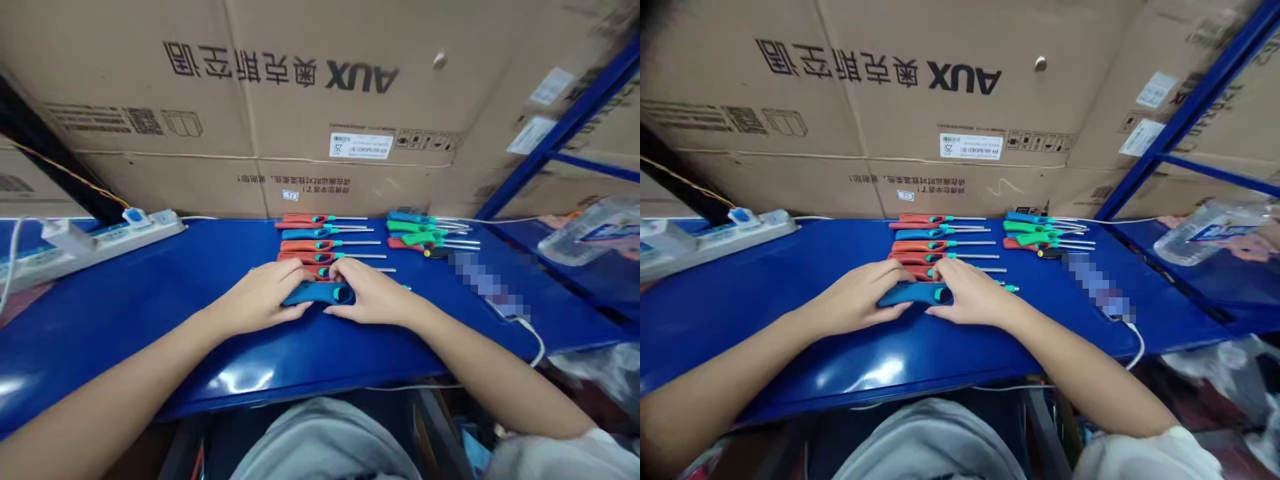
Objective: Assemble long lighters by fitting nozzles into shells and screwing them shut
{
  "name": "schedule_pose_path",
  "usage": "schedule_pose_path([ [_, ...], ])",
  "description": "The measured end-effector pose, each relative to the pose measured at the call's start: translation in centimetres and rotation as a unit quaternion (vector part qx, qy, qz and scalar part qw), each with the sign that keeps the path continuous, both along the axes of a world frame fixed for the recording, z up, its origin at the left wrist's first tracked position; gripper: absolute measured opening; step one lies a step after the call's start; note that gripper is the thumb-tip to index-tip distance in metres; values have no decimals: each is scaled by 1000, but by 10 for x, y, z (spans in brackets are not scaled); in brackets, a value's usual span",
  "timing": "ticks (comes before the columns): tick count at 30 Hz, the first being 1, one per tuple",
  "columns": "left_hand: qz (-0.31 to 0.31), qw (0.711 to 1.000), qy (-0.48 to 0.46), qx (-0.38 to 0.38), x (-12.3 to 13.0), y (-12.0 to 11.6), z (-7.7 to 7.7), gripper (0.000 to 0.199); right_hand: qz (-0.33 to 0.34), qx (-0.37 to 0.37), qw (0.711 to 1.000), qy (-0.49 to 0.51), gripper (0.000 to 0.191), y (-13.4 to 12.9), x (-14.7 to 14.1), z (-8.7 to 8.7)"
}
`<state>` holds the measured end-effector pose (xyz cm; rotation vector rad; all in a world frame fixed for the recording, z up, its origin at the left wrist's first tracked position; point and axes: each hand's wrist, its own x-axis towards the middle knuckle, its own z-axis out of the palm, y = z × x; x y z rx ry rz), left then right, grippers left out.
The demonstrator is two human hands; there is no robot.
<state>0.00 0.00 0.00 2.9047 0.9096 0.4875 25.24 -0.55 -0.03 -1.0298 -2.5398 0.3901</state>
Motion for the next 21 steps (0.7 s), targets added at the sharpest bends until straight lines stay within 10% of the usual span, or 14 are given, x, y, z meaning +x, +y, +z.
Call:
schedule_pose_path([
  [8,23,998,-59,9,5,-3,-8,29,-55,63,995,-57,42,-5,-5,0],
  [21,21,999,-43,8,14,-12,-8,23,-40,-42,996,-67,44,-13,-7,2],
])
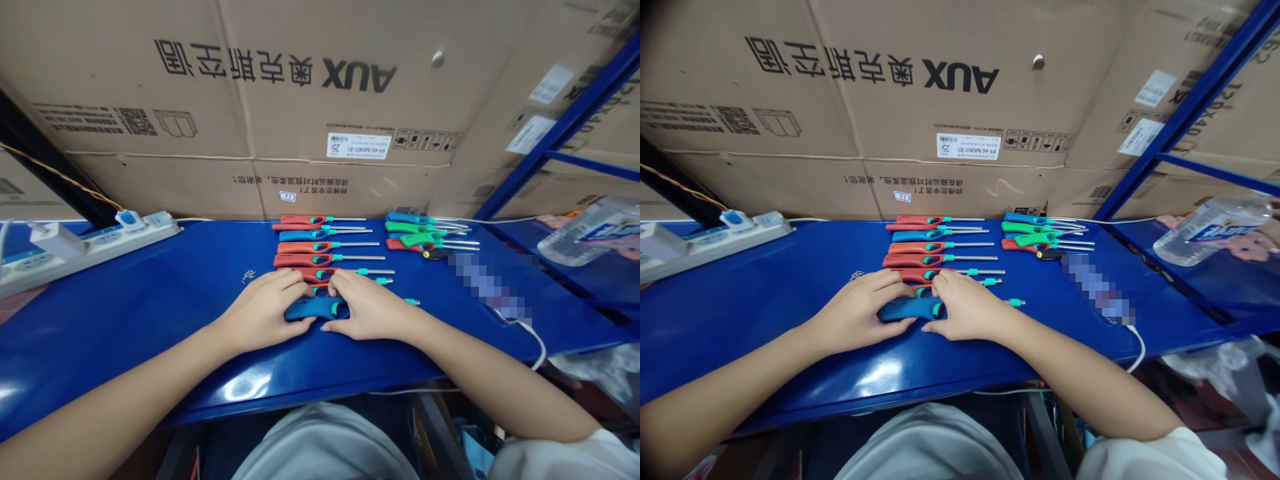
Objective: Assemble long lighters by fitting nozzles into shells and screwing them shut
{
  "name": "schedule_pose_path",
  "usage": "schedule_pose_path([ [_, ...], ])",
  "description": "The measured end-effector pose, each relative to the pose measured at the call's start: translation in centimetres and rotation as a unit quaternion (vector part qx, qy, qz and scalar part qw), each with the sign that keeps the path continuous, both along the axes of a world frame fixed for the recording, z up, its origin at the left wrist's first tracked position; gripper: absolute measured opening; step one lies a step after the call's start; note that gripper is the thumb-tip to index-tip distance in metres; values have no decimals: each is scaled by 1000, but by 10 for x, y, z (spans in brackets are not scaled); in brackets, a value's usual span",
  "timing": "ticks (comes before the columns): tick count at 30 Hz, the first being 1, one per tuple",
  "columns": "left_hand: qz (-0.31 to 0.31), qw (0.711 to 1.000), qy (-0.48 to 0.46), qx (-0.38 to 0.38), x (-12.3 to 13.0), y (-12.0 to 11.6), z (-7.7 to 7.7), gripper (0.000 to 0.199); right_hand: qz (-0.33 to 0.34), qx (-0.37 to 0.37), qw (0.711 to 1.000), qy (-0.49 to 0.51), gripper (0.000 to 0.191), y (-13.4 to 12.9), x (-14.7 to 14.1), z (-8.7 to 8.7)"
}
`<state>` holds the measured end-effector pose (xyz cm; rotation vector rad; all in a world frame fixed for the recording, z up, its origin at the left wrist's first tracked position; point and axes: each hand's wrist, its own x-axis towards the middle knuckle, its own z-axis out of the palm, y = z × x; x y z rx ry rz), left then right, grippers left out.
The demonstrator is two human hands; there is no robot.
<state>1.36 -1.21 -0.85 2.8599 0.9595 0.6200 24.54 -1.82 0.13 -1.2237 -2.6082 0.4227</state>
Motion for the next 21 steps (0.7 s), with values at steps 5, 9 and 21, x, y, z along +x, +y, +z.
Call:
schedule_pose_path([
  [5,-8,999,38,1,5,-7,-6,31,16,-26,999,27,44,1,-2,-6],
  [9,-22,999,27,-34,7,-7,-11,31,12,-47,998,31,45,2,-3,-5],
  [21,6,991,-52,-127,2,-4,-6,22,27,-237,951,197,25,39,35,3],
])
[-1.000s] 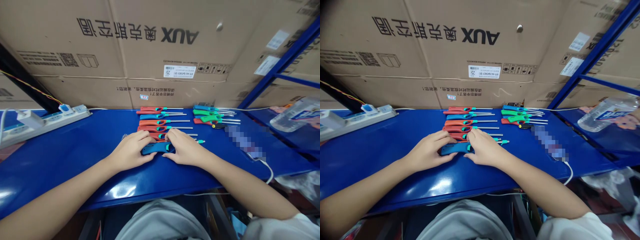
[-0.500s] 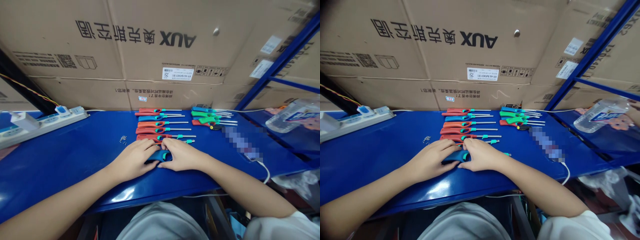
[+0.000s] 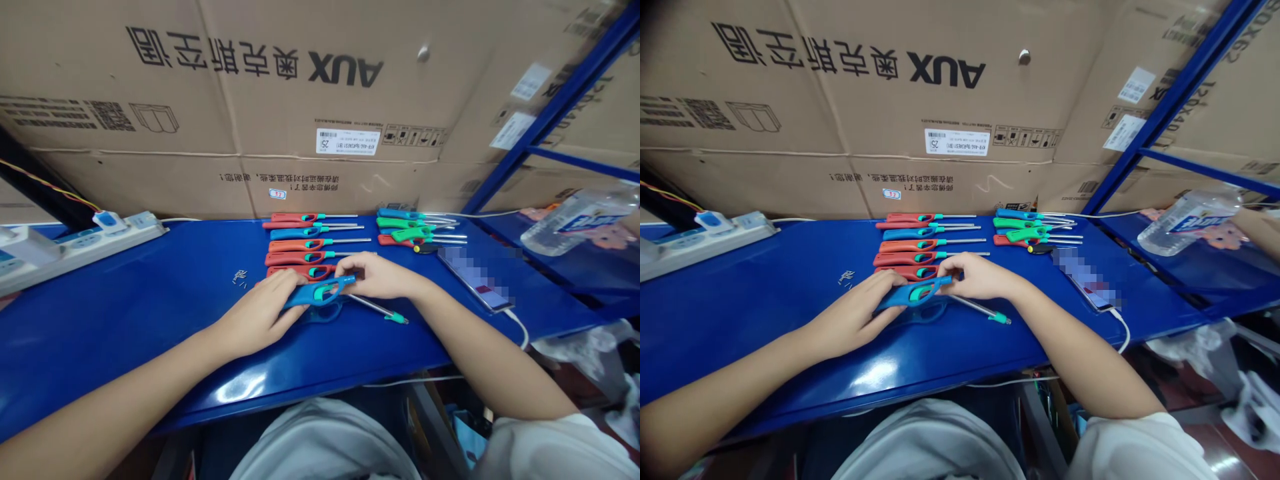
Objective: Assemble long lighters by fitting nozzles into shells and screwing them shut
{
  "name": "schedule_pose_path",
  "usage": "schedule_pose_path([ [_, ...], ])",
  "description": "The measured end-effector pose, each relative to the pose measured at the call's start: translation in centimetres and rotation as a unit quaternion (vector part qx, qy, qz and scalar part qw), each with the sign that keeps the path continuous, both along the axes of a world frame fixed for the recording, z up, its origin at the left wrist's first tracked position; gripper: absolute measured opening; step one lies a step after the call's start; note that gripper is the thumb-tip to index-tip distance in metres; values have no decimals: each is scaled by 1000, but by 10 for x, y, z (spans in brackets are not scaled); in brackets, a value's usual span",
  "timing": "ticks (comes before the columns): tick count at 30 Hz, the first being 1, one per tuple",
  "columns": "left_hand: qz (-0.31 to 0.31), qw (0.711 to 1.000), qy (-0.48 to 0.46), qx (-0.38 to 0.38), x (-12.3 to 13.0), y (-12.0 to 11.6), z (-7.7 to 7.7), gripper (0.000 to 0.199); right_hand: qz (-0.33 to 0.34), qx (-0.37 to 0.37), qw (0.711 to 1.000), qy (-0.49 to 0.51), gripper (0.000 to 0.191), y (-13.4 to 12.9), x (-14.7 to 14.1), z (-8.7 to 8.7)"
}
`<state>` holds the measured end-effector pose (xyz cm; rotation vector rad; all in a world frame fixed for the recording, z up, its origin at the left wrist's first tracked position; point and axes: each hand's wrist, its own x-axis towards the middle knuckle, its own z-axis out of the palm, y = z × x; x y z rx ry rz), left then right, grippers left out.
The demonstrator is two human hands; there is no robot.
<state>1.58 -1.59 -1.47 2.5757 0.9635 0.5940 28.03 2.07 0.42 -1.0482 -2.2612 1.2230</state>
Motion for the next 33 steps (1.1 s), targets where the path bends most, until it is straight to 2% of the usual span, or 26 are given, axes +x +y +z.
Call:
schedule_pose_path([
  [6,9,999,-30,-16,1,0,3,21,2,-5,1000,10,33,2,3,1],
  [11,7,999,-34,-11,2,-1,4,20,16,-1,1000,17,24,0,-1,-6],
  [17,21,998,-55,-18,3,-1,1,36,-18,-88,994,65,19,-6,-11,-8],
  [21,23,996,-81,-16,4,-2,1,37,-22,-27,995,94,22,-7,-17,-9],
  [24,56,988,-140,-35,3,-1,3,32,-33,16,998,57,35,-5,-17,-9],
  [30,148,926,-326,-119,-2,8,5,20,-30,52,998,19,40,-2,-12,-9],
  [31,160,924,-326,-123,-3,9,5,18,-34,56,998,21,39,-2,-12,-9],
  [33,156,940,-276,-122,-3,9,6,20,-43,53,997,39,38,-3,-13,-8],
])
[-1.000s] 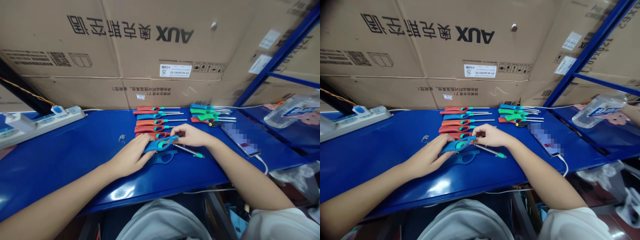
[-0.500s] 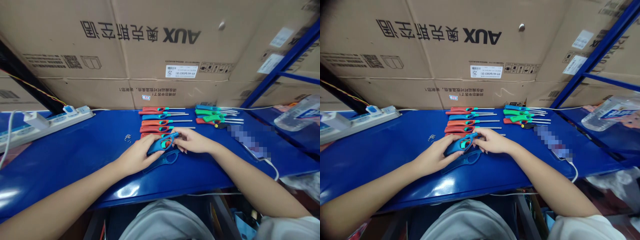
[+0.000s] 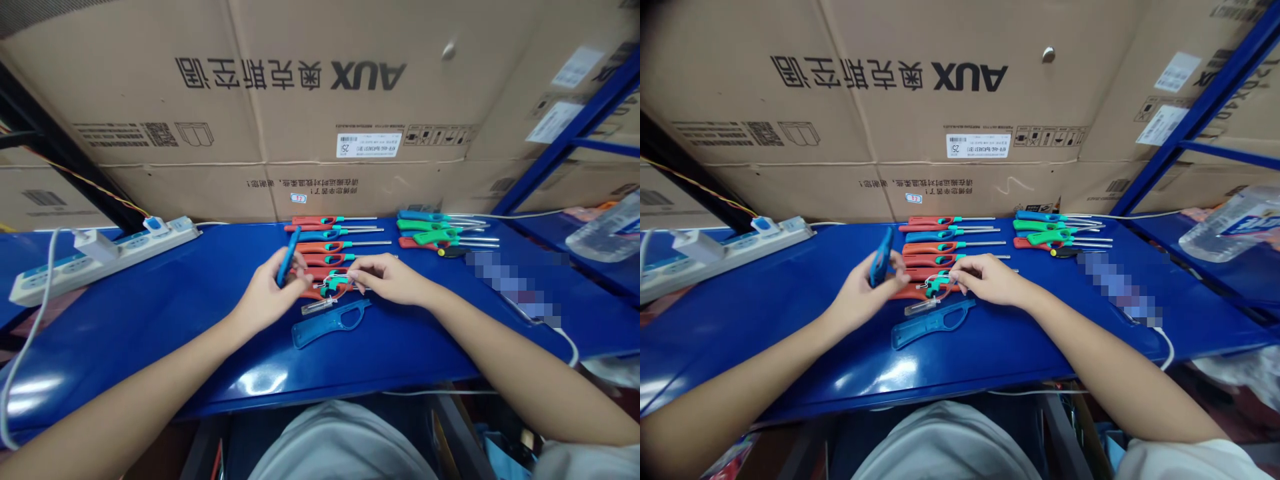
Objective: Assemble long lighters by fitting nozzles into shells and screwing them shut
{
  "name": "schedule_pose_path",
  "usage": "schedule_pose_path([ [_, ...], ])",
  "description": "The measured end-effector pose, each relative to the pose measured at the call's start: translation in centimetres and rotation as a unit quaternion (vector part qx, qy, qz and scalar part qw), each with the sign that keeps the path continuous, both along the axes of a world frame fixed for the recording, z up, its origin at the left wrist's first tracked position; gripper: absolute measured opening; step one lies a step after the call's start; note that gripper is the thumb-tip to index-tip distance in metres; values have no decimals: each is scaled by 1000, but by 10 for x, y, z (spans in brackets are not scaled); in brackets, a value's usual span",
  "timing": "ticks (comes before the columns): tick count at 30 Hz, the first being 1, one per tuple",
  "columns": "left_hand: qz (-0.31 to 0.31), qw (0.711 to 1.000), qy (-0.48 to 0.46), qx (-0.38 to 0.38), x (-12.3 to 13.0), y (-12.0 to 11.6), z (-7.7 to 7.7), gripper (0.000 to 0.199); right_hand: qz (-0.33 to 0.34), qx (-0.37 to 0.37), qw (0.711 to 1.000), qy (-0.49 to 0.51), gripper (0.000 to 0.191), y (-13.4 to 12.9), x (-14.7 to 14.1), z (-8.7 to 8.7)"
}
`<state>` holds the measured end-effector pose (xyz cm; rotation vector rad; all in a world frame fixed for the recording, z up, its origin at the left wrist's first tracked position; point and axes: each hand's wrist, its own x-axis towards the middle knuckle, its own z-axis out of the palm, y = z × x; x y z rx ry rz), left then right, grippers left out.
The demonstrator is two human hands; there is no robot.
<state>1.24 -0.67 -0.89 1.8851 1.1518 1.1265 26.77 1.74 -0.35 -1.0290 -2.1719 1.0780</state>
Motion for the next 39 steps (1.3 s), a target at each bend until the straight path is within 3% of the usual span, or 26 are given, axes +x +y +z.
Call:
schedule_pose_path([
  [5,-90,988,126,27,7,-7,-2,42,-2,-25,997,71,41,-3,-4,7],
  [8,-101,986,134,-3,9,-7,-6,38,-10,-12,998,64,40,0,-2,7],
  [11,-94,985,146,19,6,-2,-4,35,-12,47,999,-13,37,2,5,6],
  [15,-114,972,205,34,-1,3,6,25,40,140,985,-98,32,0,11,12],
  [19,-148,962,225,41,-11,6,16,28,66,170,978,-101,32,0,13,17],
  [23,-112,962,244,42,-25,15,22,22,-3,173,982,-81,34,10,26,18],
  [26,-52,988,135,-52,-24,17,25,26,-87,138,986,-18,38,16,31,19],
  [28,-48,990,17,-129,-14,11,25,33,-97,98,990,29,41,13,24,17],
  [31,-54,970,-109,-213,8,-2,20,40,-68,62,994,64,41,0,3,12],
  [34,-45,943,-212,-253,23,-12,9,35,-39,67,995,61,38,-16,-19,6],
  [39,-44,918,-282,-276,29,-16,-4,32,-21,98,995,-23,32,-31,-34,1],
])
